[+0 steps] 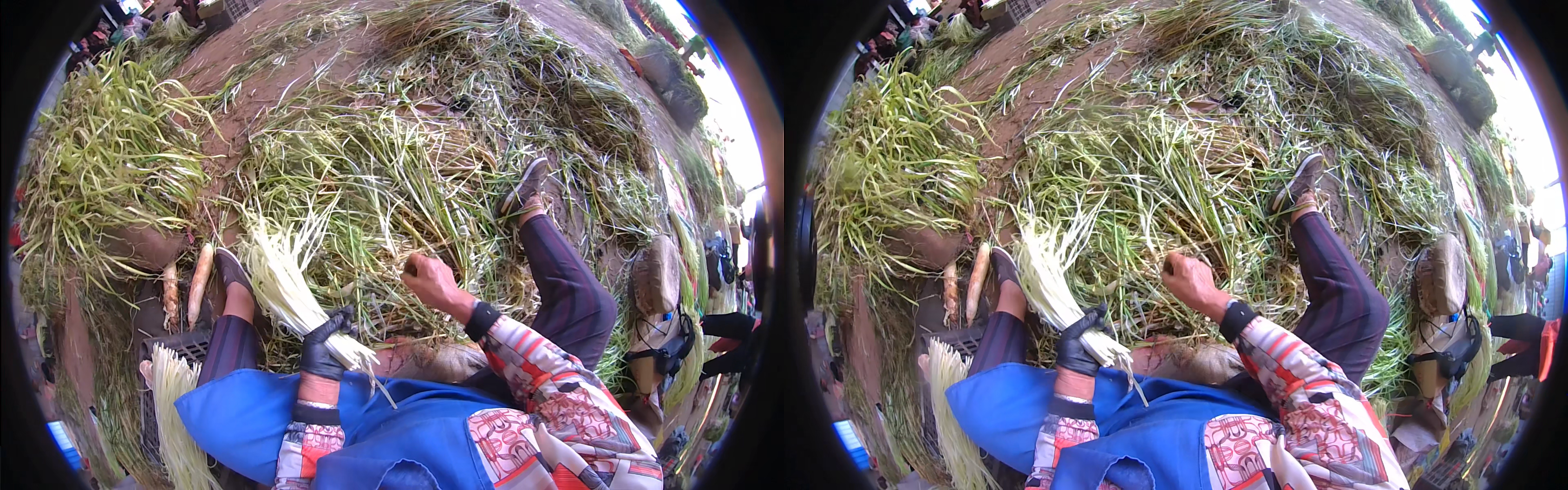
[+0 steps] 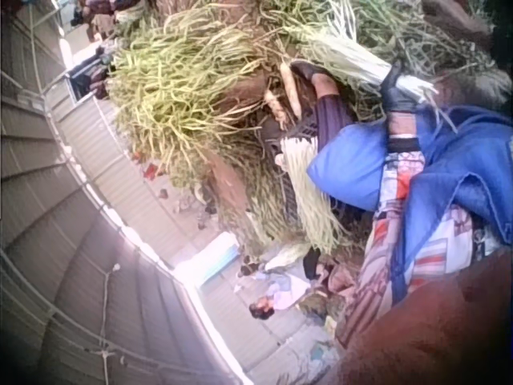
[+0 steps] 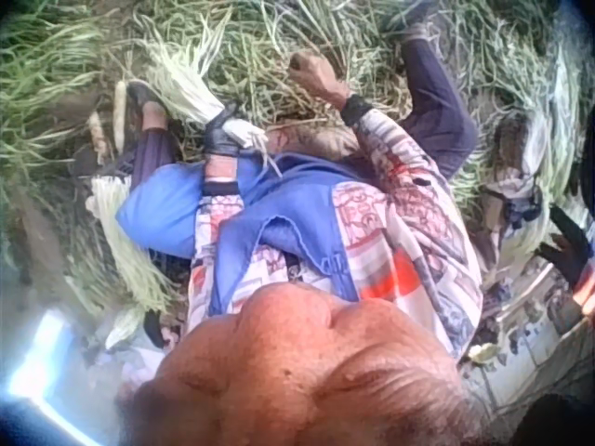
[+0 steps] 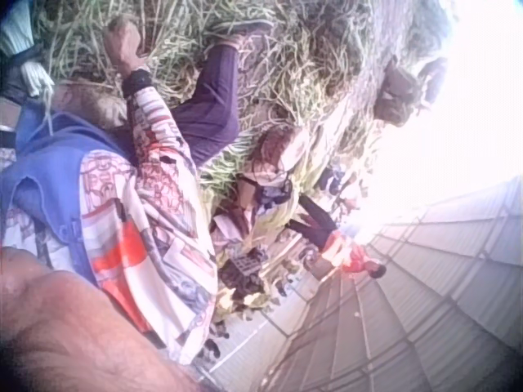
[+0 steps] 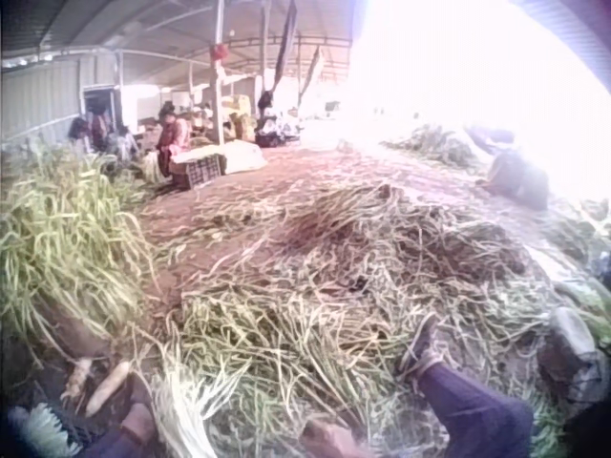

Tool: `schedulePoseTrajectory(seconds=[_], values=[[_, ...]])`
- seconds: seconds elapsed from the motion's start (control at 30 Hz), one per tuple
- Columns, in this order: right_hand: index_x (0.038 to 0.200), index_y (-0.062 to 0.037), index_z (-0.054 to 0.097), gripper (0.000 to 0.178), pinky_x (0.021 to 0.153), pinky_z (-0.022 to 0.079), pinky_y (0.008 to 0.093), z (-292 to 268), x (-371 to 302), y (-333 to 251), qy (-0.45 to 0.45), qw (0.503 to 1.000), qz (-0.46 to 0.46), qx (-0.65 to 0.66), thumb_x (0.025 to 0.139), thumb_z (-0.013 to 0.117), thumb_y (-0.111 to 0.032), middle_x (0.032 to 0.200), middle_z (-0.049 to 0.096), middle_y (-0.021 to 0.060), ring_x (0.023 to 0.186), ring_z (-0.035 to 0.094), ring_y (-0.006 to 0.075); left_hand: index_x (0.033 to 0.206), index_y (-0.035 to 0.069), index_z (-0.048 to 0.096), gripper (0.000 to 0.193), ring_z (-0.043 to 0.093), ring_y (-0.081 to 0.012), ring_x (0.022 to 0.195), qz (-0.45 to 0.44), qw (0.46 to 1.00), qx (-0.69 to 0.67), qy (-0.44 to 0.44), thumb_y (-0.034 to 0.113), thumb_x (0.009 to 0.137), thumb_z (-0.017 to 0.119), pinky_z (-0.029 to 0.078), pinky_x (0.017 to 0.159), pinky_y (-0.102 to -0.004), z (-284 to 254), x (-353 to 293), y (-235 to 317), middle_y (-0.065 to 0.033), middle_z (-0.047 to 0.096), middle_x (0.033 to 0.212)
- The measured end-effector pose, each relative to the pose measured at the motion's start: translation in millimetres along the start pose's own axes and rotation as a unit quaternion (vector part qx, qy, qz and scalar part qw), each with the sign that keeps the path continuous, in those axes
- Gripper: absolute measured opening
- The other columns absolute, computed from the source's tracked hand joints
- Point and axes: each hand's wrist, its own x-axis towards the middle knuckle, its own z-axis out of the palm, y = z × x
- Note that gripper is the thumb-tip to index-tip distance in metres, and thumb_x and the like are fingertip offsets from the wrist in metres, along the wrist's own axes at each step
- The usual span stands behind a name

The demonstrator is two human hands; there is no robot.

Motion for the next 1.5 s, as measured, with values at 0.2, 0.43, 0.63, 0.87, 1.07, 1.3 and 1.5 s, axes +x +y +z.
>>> schedulePoseTrajectory(seconds=[0.2,0.43,0.63,0.87,1.07,1.3,1.5], values=[[0.088,-0.0037,0.059,0.020,0.065,0.049,0.0451,-8.2,-82.5,-57.8,-0.117,0.989,-0.085,0.039,0.083,0.062,-0.023,0.078,0.063,0.0190,0.074,0.063,0.0379,0.099,-0.001,0.066,0.021,0.057,-0.0139,0.057,-0.026,0.993,0.070,0.092,0.006,0.079,0.072,0.049,0.053,-0.0260,-4.3,4.5,-21.7,-0.0048,0.064,0.075],[0.088,-0.0030,0.057,0.022,0.063,0.050,0.0476,13.7,-125.0,-63.0,-0.102,0.977,-0.185,-0.014,0.084,0.064,-0.024,0.082,0.061,0.0179,0.073,0.062,0.0392,0.090,0.001,0.066,0.013,0.060,-0.0163,0.058,0.009,0.982,0.155,0.105,0.000,0.078,0.071,0.048,0.053,-0.0268,-18.9,5.2,-35.1,-0.0055,0.064,0.071],[0.085,-0.0016,0.062,0.017,0.067,0.050,0.0432,14.3,-81.5,-33.7,0.017,0.990,-0.138,0.037,0.084,0.065,-0.018,0.081,0.061,0.0175,0.075,0.062,0.0348,0.088,-0.002,0.066,0.017,0.060,-0.0181,0.059,0.084,0.967,0.213,0.112,-0.004,0.072,0.072,0.049,0.057,-0.0280,-26.0,10.4,-35.4,-0.0066,0.064,0.073],[0.092,-0.0049,0.057,0.010,0.068,0.049,0.0460,14.9,36.5,67.9,0.117,0.972,0.041,-0.202,0.086,0.051,-0.010,0.092,0.058,0.0196,0.081,0.062,0.0368,0.091,-0.003,0.068,0.023,0.061,-0.0178,0.061,0.163,0.927,0.282,0.186,-0.005,0.068,0.071,0.049,0.055,-0.0278,-4.2,-2.9,-13.7,-0.0084,0.066,0.078],[0.079,0.0001,0.059,0.019,0.063,0.049,0.0476,-2.7,41.9,59.0,0.069,0.988,-0.003,-0.141,0.078,0.058,-0.019,0.074,0.061,0.0235,0.071,0.064,0.0367,0.103,0.002,0.065,0.026,0.058,-0.0111,0.061,0.131,0.964,0.189,0.136,0.001,0.078,0.069,0.048,0.053,-0.0251,3.4,-0.8,13.5,-0.0048,0.068,0.086],[0.088,0.0018,0.061,0.019,0.052,0.047,0.0268,-47.2,-22.4,-26.5,-0.201,0.949,0.051,0.239,0.087,0.065,-0.017,0.071,0.062,0.0052,0.059,0.057,0.0106,0.103,0.001,0.066,0.025,0.055,-0.0096,0.059,0.026,0.989,0.132,0.056,0.006,0.079,0.071,0.048,0.055,-0.0226,14.2,0.5,-19.7,-0.0034,0.067,0.083],[0.097,0.0013,0.061,0.021,0.055,0.046,0.0254,-21.3,-96.4,-55.6,-0.369,0.894,0.042,0.251,0.089,0.066,-0.018,0.076,0.061,0.0031,0.064,0.055,0.0083,0.112,-0.001,0.062,0.029,0.060,-0.0126,0.069,-0.106,0.993,0.048,0.002,0.005,0.084,0.066,0.051,0.064,-0.0252,0.6,-1.4,-35.5,-0.0053,0.065,0.083]])
